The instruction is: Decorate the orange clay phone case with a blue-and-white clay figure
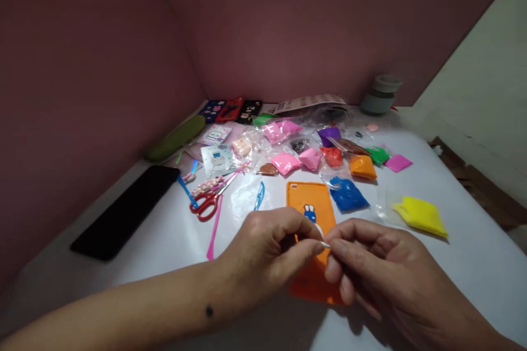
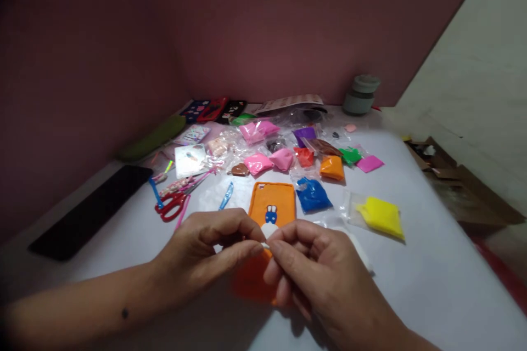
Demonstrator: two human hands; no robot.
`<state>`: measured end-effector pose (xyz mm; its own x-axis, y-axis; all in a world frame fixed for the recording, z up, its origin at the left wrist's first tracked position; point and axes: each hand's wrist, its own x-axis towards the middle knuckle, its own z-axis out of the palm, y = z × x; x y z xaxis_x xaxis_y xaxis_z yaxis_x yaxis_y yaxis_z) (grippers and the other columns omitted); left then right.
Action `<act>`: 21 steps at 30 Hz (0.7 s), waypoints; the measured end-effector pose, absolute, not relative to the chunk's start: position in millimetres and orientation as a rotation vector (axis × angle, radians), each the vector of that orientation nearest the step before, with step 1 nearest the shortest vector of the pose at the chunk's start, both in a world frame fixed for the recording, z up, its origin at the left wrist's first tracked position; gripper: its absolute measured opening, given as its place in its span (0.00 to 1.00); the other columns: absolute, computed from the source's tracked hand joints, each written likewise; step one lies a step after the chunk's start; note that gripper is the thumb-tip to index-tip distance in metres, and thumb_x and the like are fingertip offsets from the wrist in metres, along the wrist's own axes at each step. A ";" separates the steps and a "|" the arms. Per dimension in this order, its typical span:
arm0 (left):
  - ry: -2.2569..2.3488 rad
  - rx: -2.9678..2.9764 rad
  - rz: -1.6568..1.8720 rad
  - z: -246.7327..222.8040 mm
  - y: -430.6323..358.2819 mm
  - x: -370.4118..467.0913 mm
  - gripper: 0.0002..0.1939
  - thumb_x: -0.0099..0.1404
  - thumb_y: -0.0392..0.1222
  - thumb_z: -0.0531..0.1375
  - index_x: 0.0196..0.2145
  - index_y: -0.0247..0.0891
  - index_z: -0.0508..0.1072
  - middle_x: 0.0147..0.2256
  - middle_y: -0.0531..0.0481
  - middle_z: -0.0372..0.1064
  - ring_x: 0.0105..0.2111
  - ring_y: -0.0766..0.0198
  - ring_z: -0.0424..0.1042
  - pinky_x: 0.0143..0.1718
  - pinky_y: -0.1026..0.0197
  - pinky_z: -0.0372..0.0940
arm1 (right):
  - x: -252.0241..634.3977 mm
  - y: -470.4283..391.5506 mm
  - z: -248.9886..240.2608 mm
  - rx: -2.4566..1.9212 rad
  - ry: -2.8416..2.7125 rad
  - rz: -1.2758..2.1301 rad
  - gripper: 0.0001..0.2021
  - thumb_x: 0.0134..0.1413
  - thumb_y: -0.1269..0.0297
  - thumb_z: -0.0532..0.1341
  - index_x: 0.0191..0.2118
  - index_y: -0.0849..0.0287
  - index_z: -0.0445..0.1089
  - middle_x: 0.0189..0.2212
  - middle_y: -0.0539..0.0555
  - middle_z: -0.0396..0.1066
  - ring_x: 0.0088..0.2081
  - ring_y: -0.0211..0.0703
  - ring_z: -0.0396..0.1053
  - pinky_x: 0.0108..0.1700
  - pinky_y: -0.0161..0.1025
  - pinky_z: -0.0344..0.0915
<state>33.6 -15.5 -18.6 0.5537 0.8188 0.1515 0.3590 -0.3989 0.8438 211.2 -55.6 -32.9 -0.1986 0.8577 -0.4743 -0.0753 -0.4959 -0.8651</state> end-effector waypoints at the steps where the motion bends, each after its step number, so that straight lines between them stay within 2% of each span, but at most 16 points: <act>1: 0.938 1.997 0.751 -19.2 -16.0 33.7 0.06 0.61 0.31 0.59 0.30 0.29 0.77 0.25 0.49 0.73 0.23 0.71 0.67 0.24 0.71 0.60 | 211.0 -55.9 -34.6 -1.386 -0.937 1.786 0.16 0.50 0.50 0.66 0.28 0.59 0.70 0.17 0.48 0.70 0.14 0.27 0.61 0.16 0.24 0.54; 6: 0.923 2.021 0.815 -20.4 -16.9 34.5 0.06 0.60 0.32 0.60 0.30 0.26 0.77 0.24 0.47 0.73 0.22 0.71 0.66 0.24 0.72 0.59 | 209.6 -57.7 -41.1 -1.346 -0.825 1.812 0.17 0.44 0.49 0.69 0.29 0.58 0.71 0.16 0.48 0.70 0.14 0.30 0.62 0.17 0.27 0.58; 14: 0.876 2.051 0.818 -18.4 -18.4 32.5 0.09 0.64 0.31 0.58 0.33 0.25 0.79 0.28 0.42 0.76 0.27 0.68 0.72 0.30 0.71 0.63 | 211.5 -57.7 -44.5 -1.456 -0.873 1.757 0.20 0.42 0.43 0.68 0.27 0.57 0.70 0.14 0.49 0.68 0.14 0.32 0.61 0.15 0.28 0.55; 19: 0.881 2.080 0.830 -20.6 -16.2 31.4 0.09 0.64 0.31 0.57 0.33 0.25 0.78 0.28 0.43 0.76 0.27 0.69 0.72 0.31 0.72 0.63 | 212.1 -58.2 -46.5 -1.444 -0.800 1.766 0.20 0.40 0.44 0.69 0.29 0.57 0.71 0.17 0.49 0.70 0.15 0.31 0.61 0.17 0.28 0.57; 21: 0.890 2.077 0.827 -21.1 -14.5 31.1 0.09 0.64 0.31 0.57 0.33 0.26 0.78 0.28 0.45 0.75 0.27 0.70 0.71 0.30 0.72 0.63 | 212.2 -57.8 -43.9 -1.448 -0.853 1.747 0.20 0.42 0.44 0.68 0.29 0.57 0.71 0.18 0.49 0.70 0.16 0.31 0.62 0.17 0.29 0.58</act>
